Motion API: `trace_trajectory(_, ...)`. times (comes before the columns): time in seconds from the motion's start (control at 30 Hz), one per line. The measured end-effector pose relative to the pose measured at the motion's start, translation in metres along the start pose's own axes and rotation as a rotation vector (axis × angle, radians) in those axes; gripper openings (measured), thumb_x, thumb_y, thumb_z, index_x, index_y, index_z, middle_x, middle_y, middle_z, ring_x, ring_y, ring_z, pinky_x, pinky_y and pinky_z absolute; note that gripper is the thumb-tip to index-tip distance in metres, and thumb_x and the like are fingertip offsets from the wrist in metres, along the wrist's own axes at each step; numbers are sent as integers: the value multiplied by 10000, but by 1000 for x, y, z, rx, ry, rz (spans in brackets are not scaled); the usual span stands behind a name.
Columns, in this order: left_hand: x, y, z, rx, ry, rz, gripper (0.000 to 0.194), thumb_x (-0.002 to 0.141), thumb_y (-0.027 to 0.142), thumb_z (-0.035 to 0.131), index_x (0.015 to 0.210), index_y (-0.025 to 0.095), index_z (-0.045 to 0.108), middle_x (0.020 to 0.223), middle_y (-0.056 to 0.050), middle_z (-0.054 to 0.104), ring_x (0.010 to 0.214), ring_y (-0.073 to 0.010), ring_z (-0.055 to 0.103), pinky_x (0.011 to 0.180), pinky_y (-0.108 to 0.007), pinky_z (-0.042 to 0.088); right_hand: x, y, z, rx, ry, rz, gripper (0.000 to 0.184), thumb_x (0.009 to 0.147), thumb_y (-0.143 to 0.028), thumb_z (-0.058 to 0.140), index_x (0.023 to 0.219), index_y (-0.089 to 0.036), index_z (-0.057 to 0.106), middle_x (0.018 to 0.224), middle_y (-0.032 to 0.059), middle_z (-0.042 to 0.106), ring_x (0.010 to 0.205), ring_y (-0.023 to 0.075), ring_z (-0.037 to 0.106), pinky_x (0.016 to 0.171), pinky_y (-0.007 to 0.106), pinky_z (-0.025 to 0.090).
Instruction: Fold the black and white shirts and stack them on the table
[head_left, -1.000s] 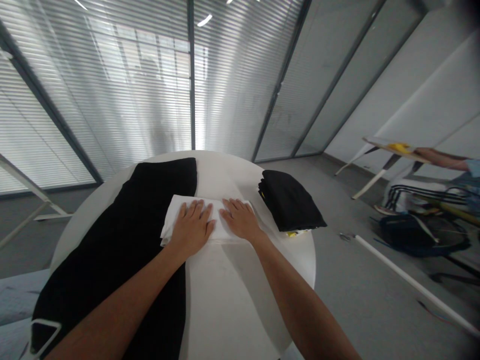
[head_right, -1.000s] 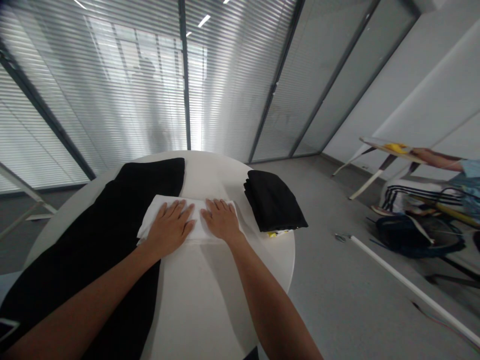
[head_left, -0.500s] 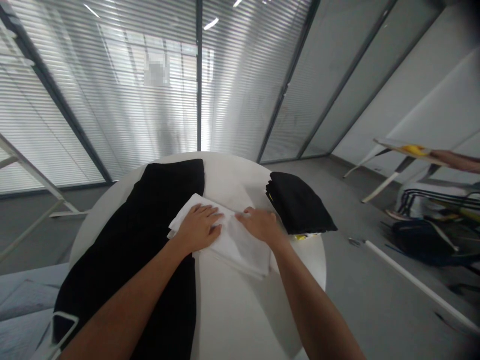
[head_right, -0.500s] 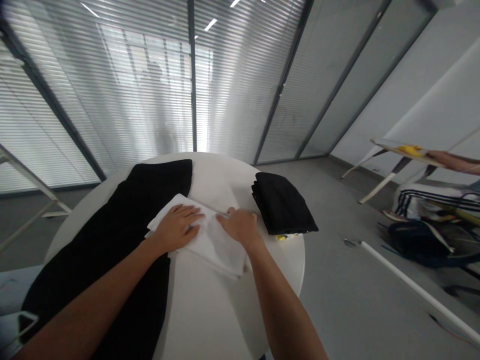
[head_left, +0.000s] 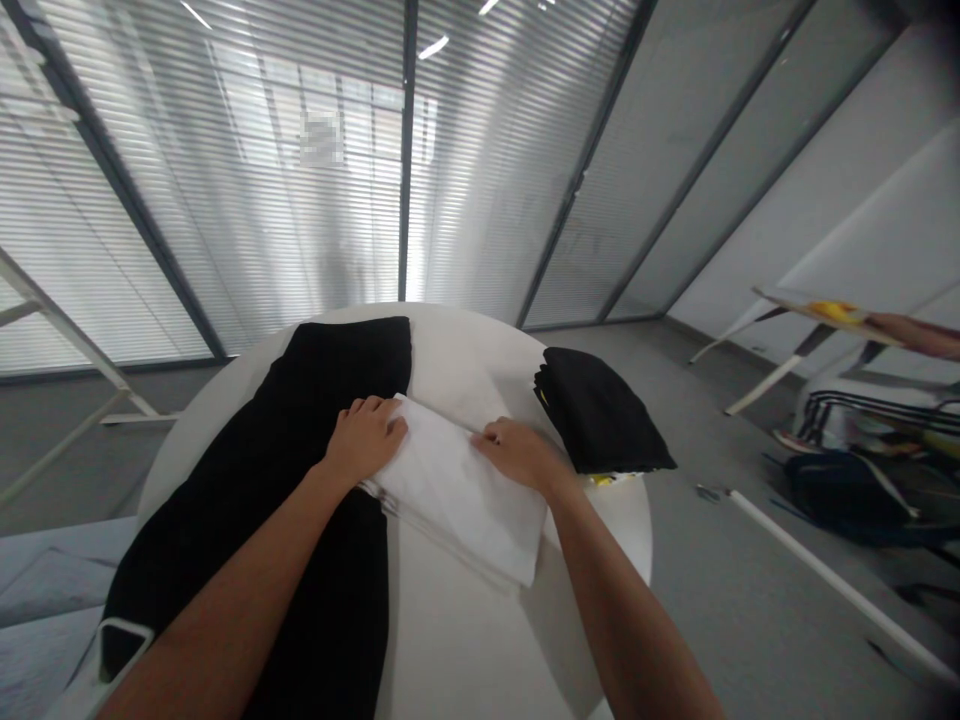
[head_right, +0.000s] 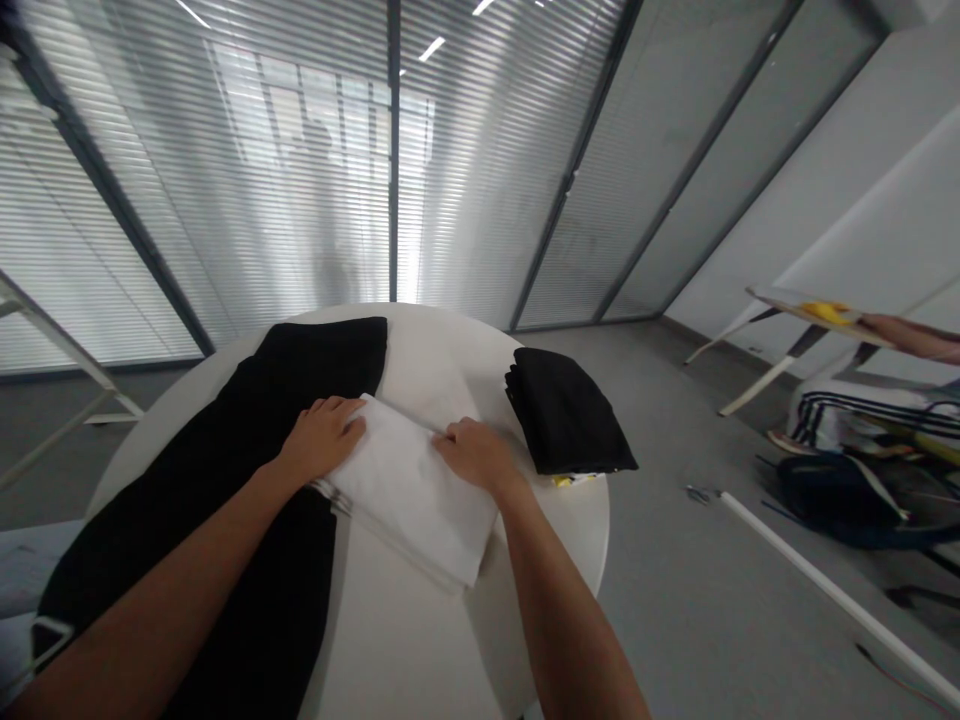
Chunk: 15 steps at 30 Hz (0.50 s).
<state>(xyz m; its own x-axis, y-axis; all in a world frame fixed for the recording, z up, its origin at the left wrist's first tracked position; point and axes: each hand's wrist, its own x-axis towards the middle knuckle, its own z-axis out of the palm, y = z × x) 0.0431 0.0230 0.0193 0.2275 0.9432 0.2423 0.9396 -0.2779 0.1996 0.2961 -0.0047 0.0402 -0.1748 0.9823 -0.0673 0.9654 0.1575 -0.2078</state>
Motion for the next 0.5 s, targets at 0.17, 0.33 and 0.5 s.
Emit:
trace_trajectory(0.17, 0, -1, 4, 0, -58, -2, 482, 926, 380, 324, 1316, 207, 546, 1198, -120, 633, 1087, -298, 549, 895, -449, 438, 1, -17, 13, 89, 88, -39, 415, 996, -456, 317, 1028, -207, 647, 1036, 74, 696, 984, 190, 626, 837, 270, 426)
trace_trajectory(0.33, 3, -3, -1, -45, -75, 0, 475, 902, 392, 374, 1298, 218, 571, 1208, -103, 648, 1096, -290, 557, 918, -438, 434, 2, -33, 23, 105, 86, 24, 470, 996, -488, 297, 1140, -182, 623, 1124, 110, 682, 1091, 214, 607, 924, 312, 417)
trace_trajectory(0.5, 6, -9, -6, -207, -84, 63, 437, 881, 378, 421, 1226, 219, 638, 1200, -47, 678, 1054, -243, 596, 944, -372, 437, 2, -22, 11, 347, -73, 111, 476, 925, -545, 430, 1070, -174, 690, 1117, 113, 703, 1027, 251, 646, 864, 322, 461)
